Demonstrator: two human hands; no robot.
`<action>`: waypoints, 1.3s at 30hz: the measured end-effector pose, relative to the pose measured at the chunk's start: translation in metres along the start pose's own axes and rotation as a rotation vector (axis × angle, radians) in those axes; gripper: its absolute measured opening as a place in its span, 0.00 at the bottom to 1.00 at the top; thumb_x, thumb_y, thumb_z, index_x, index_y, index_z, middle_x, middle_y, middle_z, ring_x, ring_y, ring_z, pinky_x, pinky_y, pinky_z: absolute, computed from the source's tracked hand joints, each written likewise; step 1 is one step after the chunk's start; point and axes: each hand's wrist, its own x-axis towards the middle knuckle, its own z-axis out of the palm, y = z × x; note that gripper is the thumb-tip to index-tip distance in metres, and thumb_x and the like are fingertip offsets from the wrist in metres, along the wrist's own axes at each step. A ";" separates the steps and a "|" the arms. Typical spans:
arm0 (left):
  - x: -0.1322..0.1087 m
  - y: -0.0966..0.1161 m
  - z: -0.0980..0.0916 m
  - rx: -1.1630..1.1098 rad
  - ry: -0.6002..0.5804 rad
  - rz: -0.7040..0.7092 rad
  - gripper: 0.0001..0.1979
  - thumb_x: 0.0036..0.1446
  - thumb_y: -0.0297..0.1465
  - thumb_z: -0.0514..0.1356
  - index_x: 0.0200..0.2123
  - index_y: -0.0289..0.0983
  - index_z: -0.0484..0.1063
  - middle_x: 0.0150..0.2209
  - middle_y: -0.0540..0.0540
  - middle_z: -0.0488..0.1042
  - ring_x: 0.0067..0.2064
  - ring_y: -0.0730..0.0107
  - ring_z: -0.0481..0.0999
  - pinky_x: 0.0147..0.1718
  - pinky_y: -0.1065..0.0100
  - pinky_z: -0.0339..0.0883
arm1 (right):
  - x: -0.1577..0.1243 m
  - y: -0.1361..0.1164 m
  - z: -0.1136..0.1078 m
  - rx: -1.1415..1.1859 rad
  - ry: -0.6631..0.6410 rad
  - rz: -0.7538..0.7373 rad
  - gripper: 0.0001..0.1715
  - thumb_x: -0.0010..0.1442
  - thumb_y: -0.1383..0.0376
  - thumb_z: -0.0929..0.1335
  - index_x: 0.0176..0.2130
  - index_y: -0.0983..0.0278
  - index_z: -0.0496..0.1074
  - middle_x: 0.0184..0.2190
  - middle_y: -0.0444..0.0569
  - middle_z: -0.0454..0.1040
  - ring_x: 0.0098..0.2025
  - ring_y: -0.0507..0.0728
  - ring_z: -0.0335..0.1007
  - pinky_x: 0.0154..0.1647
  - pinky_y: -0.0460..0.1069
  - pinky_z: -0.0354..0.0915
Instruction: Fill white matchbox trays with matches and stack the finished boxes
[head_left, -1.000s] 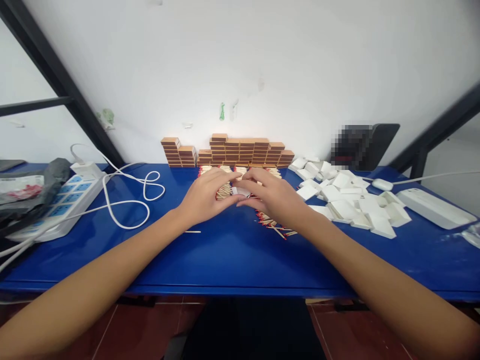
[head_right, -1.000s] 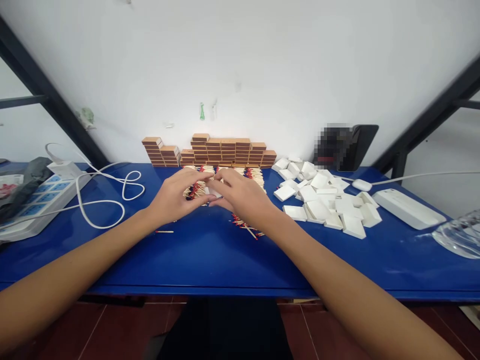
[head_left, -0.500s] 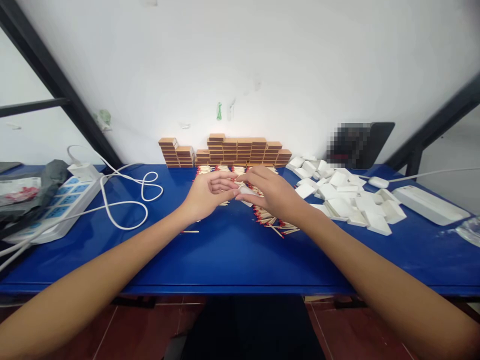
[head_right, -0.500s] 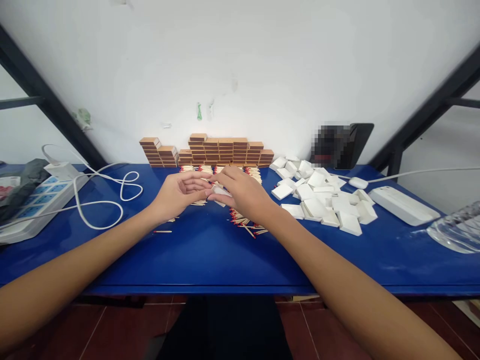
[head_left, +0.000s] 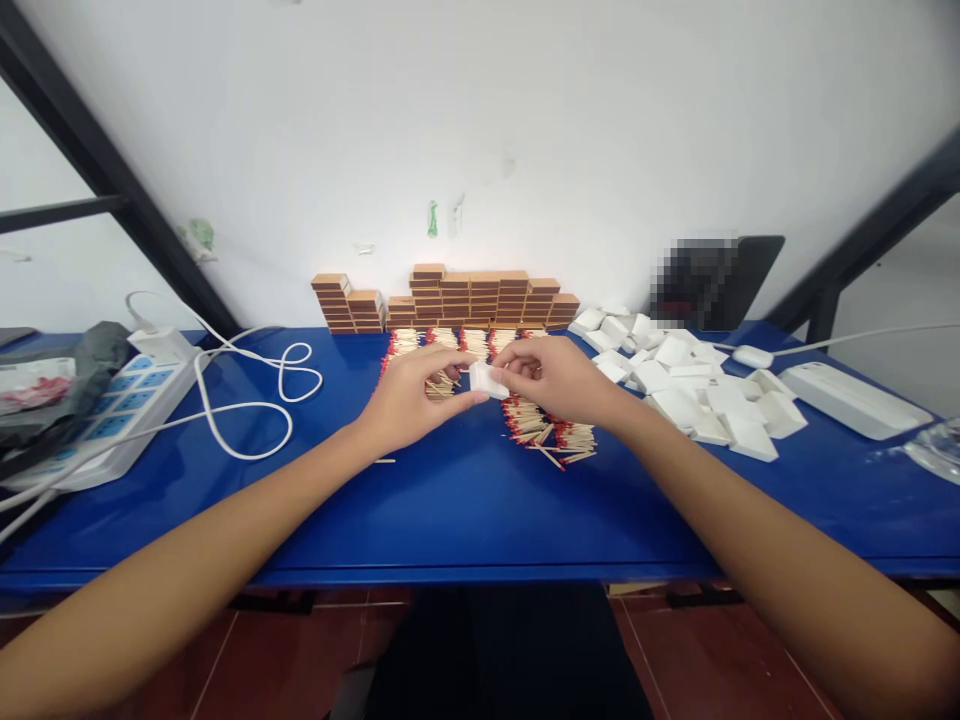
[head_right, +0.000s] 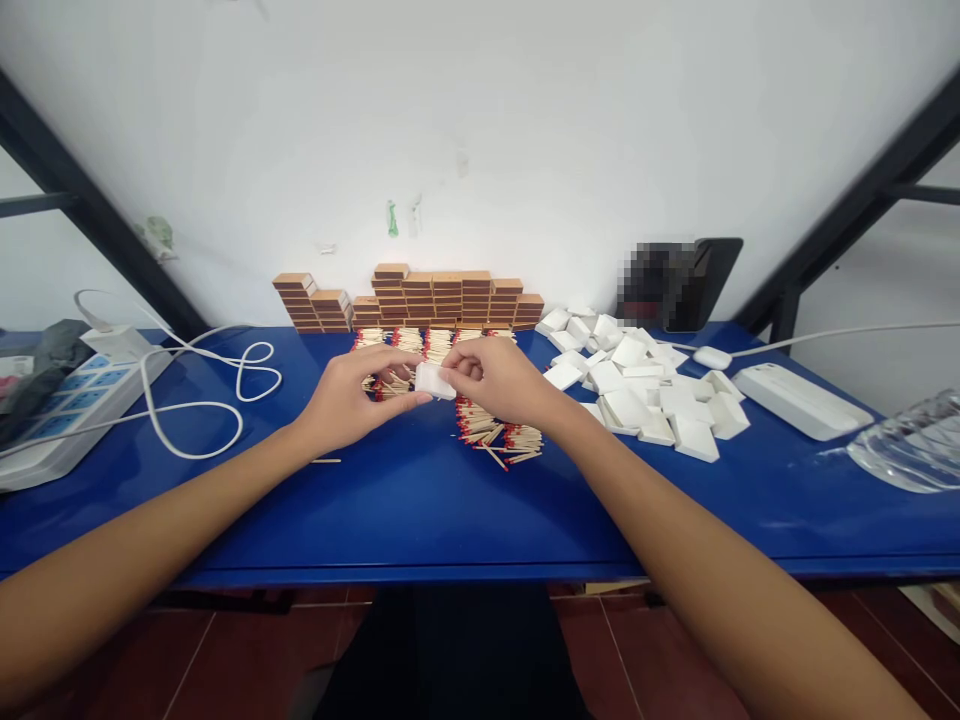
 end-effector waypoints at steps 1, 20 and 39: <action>0.000 0.001 -0.001 0.037 -0.002 0.037 0.18 0.59 0.40 0.75 0.50 0.41 0.82 0.44 0.45 0.85 0.43 0.63 0.83 0.45 0.62 0.77 | -0.001 -0.002 -0.002 -0.003 -0.016 -0.005 0.14 0.65 0.55 0.71 0.35 0.62 0.79 0.27 0.46 0.78 0.29 0.55 0.72 0.32 0.49 0.66; 0.001 -0.011 -0.003 0.142 0.017 0.026 0.16 0.59 0.40 0.74 0.46 0.39 0.80 0.42 0.45 0.84 0.40 0.63 0.82 0.42 0.62 0.75 | -0.023 -0.006 -0.053 -0.372 -0.590 0.206 0.05 0.57 0.62 0.74 0.36 0.57 0.83 0.29 0.45 0.80 0.29 0.56 0.72 0.28 0.49 0.62; 0.001 -0.010 -0.004 0.167 -0.013 0.045 0.15 0.59 0.38 0.74 0.46 0.38 0.79 0.43 0.45 0.84 0.41 0.64 0.82 0.43 0.64 0.75 | -0.019 -0.013 -0.053 -0.268 -0.657 0.222 0.13 0.63 0.54 0.72 0.36 0.61 0.81 0.33 0.48 0.81 0.33 0.57 0.72 0.32 0.51 0.62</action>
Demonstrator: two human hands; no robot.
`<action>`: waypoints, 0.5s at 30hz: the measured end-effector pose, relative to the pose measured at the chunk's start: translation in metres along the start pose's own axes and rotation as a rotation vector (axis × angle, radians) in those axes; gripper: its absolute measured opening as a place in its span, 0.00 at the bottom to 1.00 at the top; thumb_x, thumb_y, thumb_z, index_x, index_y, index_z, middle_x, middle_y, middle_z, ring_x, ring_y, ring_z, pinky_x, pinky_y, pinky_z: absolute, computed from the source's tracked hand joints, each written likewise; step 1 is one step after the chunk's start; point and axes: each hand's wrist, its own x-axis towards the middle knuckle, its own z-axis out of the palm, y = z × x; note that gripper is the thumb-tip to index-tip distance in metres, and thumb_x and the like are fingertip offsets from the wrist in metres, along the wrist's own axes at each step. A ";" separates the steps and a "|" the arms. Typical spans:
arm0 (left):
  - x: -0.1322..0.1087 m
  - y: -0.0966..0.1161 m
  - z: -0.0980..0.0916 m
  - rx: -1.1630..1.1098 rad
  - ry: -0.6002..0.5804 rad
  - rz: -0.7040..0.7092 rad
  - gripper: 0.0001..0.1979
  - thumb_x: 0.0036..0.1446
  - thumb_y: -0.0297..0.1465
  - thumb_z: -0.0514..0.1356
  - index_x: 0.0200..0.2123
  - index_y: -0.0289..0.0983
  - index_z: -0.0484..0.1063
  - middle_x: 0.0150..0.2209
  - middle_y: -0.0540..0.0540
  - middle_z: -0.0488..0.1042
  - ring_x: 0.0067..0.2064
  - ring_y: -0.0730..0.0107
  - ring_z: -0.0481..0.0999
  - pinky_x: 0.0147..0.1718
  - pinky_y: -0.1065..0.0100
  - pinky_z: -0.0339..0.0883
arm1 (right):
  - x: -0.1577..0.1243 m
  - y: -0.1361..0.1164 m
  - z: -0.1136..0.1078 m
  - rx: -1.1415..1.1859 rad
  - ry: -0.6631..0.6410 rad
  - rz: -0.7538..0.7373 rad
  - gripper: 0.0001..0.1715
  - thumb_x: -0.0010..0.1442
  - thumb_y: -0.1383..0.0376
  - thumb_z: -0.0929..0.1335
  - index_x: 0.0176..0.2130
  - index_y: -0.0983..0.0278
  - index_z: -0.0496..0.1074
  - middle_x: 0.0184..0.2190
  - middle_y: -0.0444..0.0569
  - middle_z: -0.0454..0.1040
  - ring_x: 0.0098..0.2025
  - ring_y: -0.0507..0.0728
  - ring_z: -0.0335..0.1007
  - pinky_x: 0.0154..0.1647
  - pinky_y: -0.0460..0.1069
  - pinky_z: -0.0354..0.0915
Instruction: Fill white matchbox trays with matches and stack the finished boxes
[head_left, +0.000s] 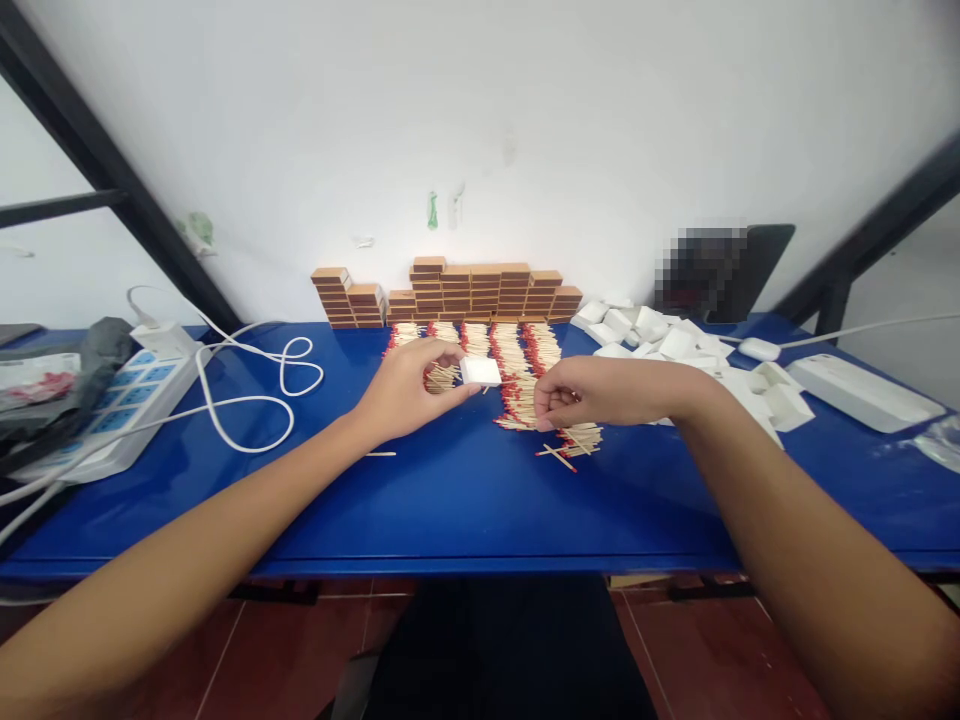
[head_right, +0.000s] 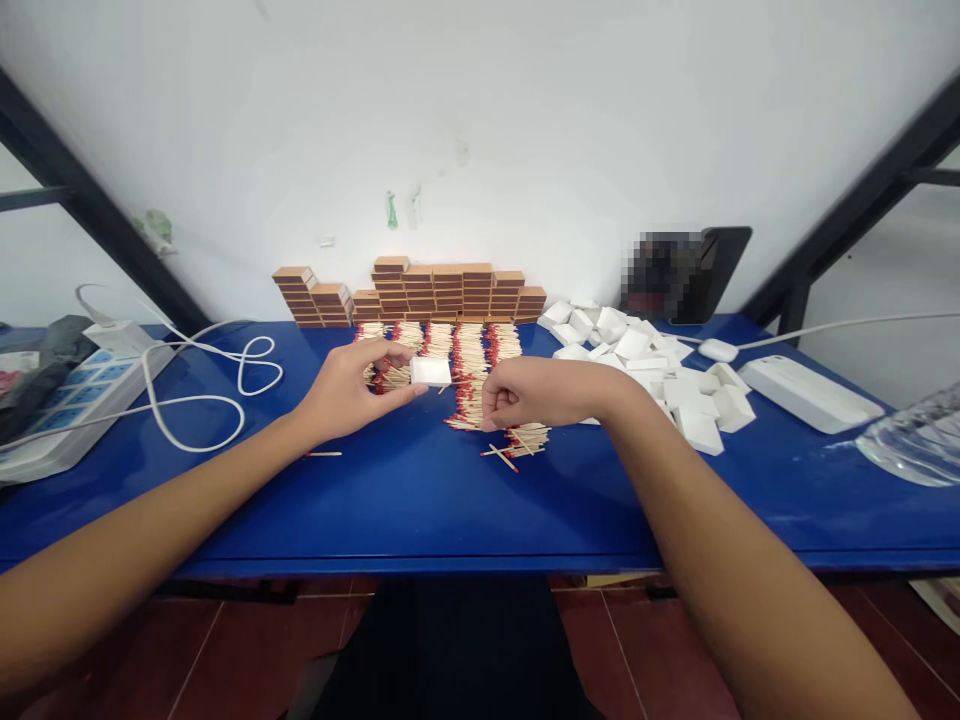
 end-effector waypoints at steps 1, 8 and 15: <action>0.000 0.000 0.000 0.005 -0.004 0.001 0.15 0.59 0.38 0.74 0.46 0.38 0.79 0.43 0.46 0.84 0.41 0.64 0.82 0.43 0.64 0.75 | -0.001 0.001 -0.002 0.017 -0.012 -0.019 0.15 0.63 0.53 0.72 0.37 0.61 0.81 0.34 0.48 0.81 0.34 0.57 0.72 0.33 0.51 0.63; 0.000 0.004 -0.001 -0.034 -0.049 -0.004 0.17 0.58 0.40 0.75 0.45 0.38 0.80 0.44 0.45 0.85 0.44 0.62 0.83 0.46 0.62 0.75 | 0.003 -0.004 -0.004 0.121 0.209 -0.132 0.24 0.65 0.44 0.71 0.37 0.63 0.79 0.31 0.48 0.77 0.32 0.55 0.66 0.32 0.50 0.59; -0.001 0.017 0.001 -0.169 -0.084 -0.011 0.17 0.57 0.39 0.76 0.45 0.38 0.80 0.42 0.47 0.84 0.41 0.66 0.82 0.42 0.66 0.75 | 0.024 -0.012 0.015 0.217 0.437 -0.195 0.22 0.63 0.47 0.72 0.38 0.64 0.78 0.28 0.46 0.75 0.30 0.54 0.66 0.32 0.50 0.60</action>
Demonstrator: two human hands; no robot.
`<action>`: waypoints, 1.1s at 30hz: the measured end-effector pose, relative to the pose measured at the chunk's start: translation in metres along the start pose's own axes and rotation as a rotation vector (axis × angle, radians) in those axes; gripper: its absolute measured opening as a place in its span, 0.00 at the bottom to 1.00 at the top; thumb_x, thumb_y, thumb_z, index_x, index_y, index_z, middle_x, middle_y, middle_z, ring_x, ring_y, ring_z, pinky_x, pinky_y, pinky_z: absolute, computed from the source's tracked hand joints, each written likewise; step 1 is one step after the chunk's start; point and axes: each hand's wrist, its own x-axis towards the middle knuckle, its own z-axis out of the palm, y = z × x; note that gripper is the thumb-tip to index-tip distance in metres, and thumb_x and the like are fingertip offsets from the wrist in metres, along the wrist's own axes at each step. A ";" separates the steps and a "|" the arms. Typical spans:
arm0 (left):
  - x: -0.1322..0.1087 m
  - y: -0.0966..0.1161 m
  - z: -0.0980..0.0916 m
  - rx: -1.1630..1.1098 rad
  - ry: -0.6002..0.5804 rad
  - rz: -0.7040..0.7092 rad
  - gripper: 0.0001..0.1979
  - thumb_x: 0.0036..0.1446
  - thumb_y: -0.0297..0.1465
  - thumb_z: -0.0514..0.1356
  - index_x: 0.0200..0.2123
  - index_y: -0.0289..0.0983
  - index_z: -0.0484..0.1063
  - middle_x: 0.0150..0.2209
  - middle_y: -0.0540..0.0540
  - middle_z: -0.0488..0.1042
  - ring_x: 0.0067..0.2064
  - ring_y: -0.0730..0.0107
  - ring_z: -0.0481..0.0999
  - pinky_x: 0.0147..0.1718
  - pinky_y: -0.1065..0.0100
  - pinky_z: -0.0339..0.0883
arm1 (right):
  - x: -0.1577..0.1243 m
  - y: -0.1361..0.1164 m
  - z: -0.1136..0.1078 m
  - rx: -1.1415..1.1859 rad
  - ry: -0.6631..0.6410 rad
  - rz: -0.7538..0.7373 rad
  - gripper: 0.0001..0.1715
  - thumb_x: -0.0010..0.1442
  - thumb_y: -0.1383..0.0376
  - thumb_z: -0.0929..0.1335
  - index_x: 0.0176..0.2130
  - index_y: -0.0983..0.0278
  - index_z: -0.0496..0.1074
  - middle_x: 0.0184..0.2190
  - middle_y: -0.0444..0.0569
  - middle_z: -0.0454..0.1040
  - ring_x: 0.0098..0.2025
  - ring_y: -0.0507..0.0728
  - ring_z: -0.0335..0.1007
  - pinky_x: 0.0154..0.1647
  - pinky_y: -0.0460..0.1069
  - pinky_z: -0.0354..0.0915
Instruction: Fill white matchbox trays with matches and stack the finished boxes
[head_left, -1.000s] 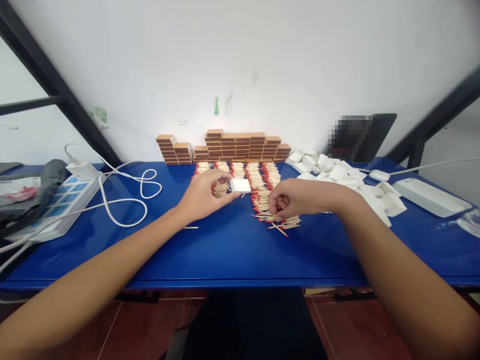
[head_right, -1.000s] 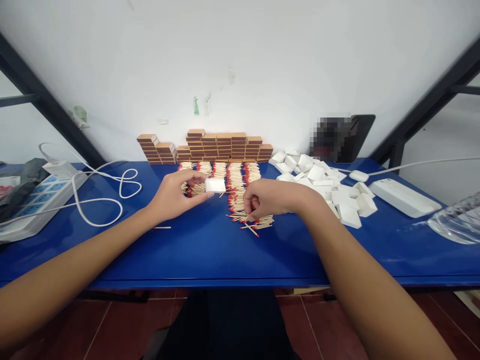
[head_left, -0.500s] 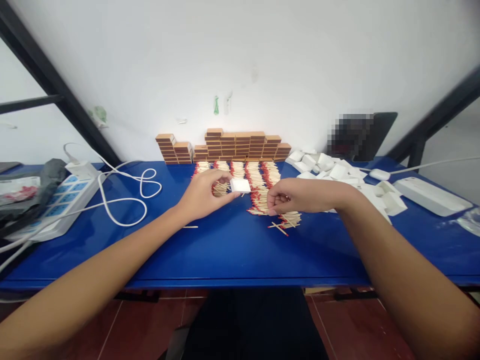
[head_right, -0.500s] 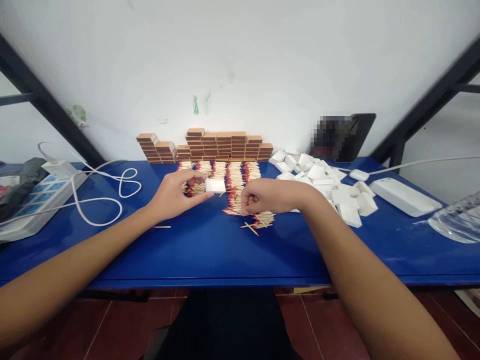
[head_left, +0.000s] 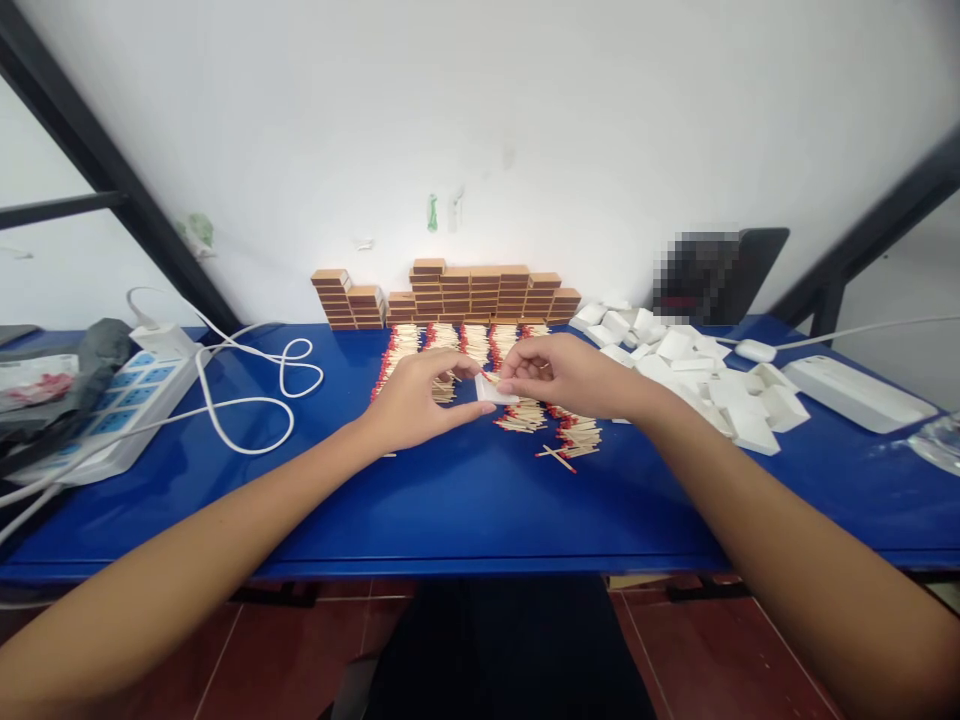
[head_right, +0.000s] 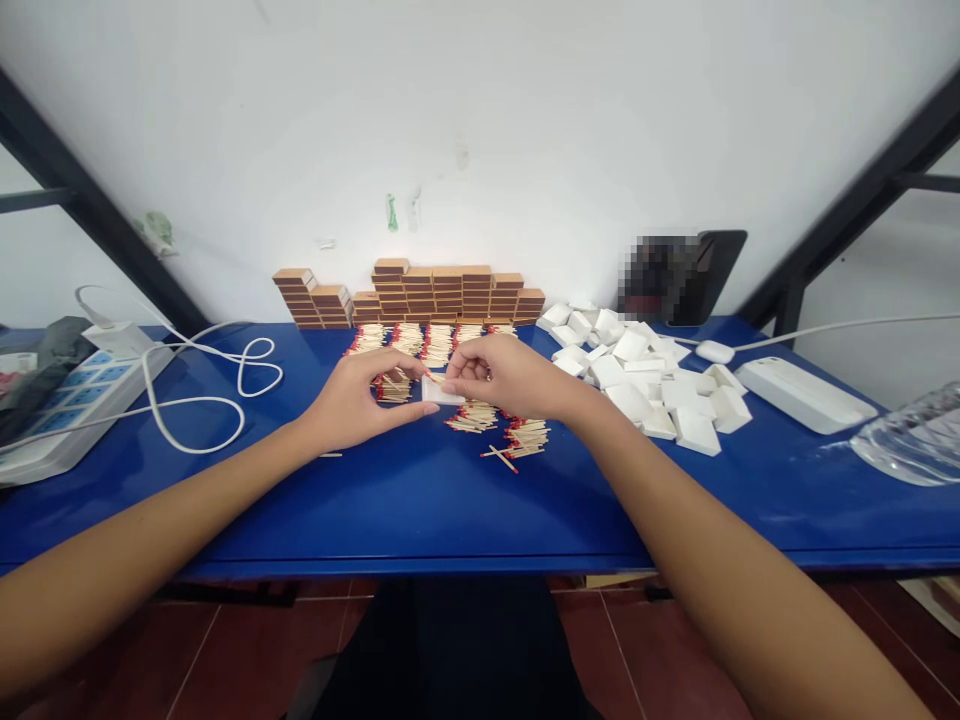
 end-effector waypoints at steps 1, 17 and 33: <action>0.000 0.001 0.001 -0.009 -0.002 0.003 0.17 0.57 0.39 0.76 0.45 0.38 0.80 0.42 0.47 0.84 0.41 0.66 0.82 0.42 0.66 0.75 | 0.000 0.000 0.002 -0.007 0.012 -0.006 0.21 0.63 0.48 0.73 0.38 0.64 0.78 0.28 0.46 0.75 0.29 0.53 0.65 0.32 0.50 0.59; 0.000 -0.002 0.002 -0.101 0.025 -0.091 0.18 0.53 0.37 0.78 0.45 0.38 0.82 0.42 0.47 0.85 0.41 0.67 0.83 0.41 0.67 0.77 | -0.005 -0.005 -0.001 -0.049 0.045 -0.026 0.16 0.62 0.52 0.75 0.36 0.63 0.81 0.27 0.47 0.78 0.30 0.54 0.69 0.32 0.50 0.61; 0.003 -0.011 -0.004 -0.098 0.024 -0.166 0.20 0.50 0.33 0.80 0.47 0.40 0.84 0.44 0.46 0.87 0.41 0.65 0.83 0.41 0.66 0.77 | -0.014 0.000 -0.026 -0.206 -0.084 0.054 0.15 0.60 0.53 0.75 0.32 0.61 0.83 0.22 0.44 0.71 0.25 0.52 0.63 0.29 0.51 0.56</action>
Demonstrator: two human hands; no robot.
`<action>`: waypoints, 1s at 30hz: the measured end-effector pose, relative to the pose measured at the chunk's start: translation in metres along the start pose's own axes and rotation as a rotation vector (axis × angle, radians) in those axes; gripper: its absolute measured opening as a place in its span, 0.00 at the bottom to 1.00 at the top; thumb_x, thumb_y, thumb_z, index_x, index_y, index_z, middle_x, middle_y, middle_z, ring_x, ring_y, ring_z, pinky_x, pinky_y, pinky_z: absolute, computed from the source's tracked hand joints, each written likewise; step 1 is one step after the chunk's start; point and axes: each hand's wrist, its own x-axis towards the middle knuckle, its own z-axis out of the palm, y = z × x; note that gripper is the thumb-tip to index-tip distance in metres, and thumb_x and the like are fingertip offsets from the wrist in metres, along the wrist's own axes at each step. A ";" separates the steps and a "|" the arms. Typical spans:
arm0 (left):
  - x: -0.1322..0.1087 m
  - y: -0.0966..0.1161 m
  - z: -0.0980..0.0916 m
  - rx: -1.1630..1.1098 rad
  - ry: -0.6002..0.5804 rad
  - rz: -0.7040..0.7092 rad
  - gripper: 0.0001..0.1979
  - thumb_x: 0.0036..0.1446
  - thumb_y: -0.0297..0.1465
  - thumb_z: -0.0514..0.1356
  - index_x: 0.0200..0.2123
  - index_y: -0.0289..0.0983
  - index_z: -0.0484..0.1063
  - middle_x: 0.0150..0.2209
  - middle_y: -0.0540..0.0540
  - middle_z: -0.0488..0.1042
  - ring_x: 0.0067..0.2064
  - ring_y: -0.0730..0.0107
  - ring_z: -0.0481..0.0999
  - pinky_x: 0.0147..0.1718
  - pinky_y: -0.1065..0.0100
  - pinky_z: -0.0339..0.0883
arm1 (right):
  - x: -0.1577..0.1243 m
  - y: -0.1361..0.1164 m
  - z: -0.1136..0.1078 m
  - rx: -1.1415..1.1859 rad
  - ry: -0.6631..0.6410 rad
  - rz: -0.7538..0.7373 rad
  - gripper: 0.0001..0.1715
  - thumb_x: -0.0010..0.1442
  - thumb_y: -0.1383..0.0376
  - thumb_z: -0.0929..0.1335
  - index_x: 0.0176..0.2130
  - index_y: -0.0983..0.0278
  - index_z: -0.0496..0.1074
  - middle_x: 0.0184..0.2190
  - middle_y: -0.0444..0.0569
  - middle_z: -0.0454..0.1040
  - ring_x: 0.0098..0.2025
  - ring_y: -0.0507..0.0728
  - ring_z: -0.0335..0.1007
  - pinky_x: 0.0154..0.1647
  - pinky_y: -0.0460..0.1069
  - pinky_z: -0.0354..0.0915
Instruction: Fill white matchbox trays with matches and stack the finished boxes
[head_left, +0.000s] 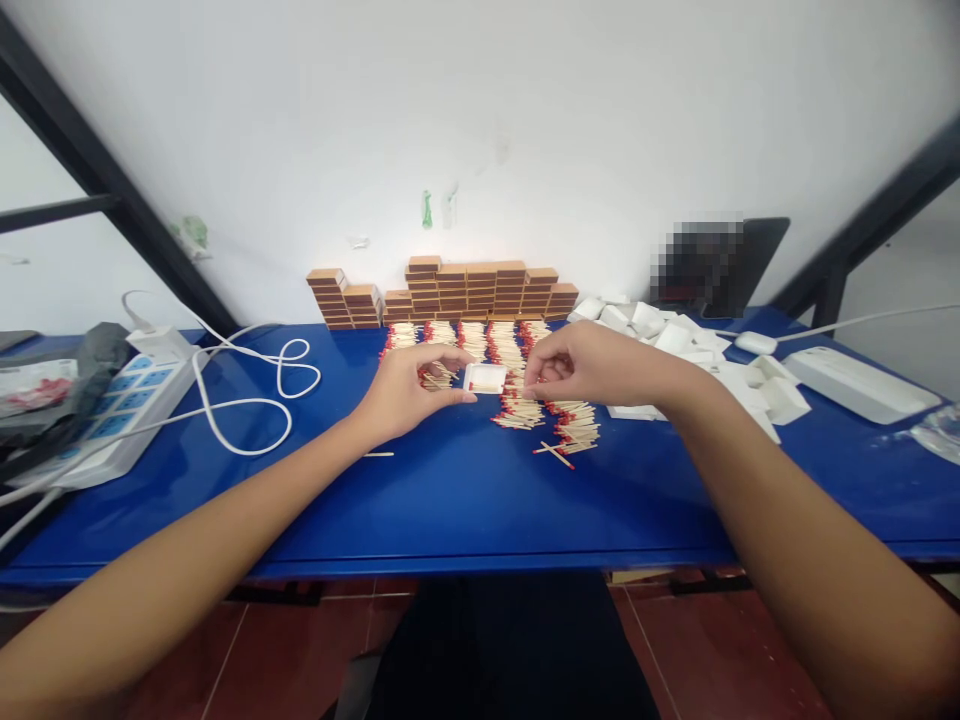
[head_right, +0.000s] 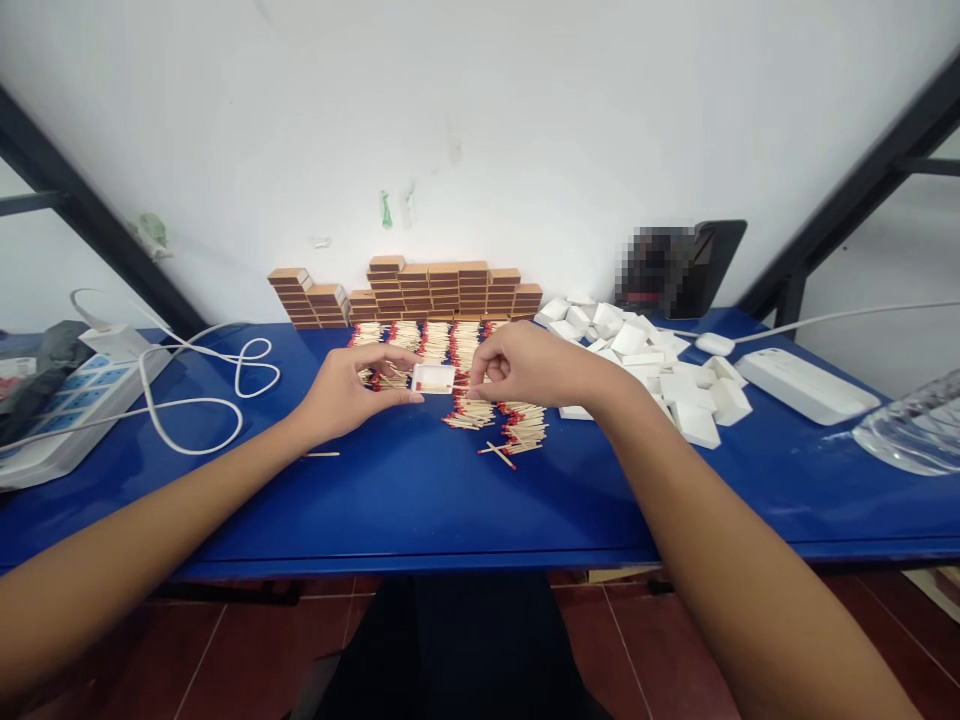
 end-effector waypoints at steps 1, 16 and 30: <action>0.000 -0.001 0.000 0.005 0.006 -0.002 0.20 0.50 0.34 0.80 0.47 0.40 0.84 0.44 0.46 0.87 0.40 0.65 0.82 0.40 0.65 0.77 | 0.000 -0.001 0.001 -0.002 -0.025 -0.001 0.14 0.60 0.54 0.75 0.33 0.61 0.84 0.23 0.45 0.73 0.26 0.53 0.65 0.29 0.51 0.57; 0.000 -0.002 0.002 0.036 0.013 -0.011 0.21 0.52 0.40 0.78 0.46 0.38 0.83 0.43 0.45 0.86 0.39 0.65 0.82 0.40 0.65 0.77 | 0.005 -0.025 0.020 -0.135 -0.202 0.076 0.06 0.57 0.70 0.73 0.29 0.62 0.80 0.25 0.44 0.77 0.27 0.53 0.69 0.31 0.50 0.58; -0.002 -0.005 0.003 0.012 -0.003 -0.029 0.22 0.52 0.42 0.78 0.46 0.38 0.83 0.44 0.44 0.86 0.37 0.66 0.82 0.39 0.65 0.78 | 0.007 -0.026 0.024 -0.178 -0.177 0.089 0.06 0.59 0.69 0.73 0.30 0.61 0.77 0.24 0.43 0.74 0.26 0.53 0.65 0.30 0.50 0.56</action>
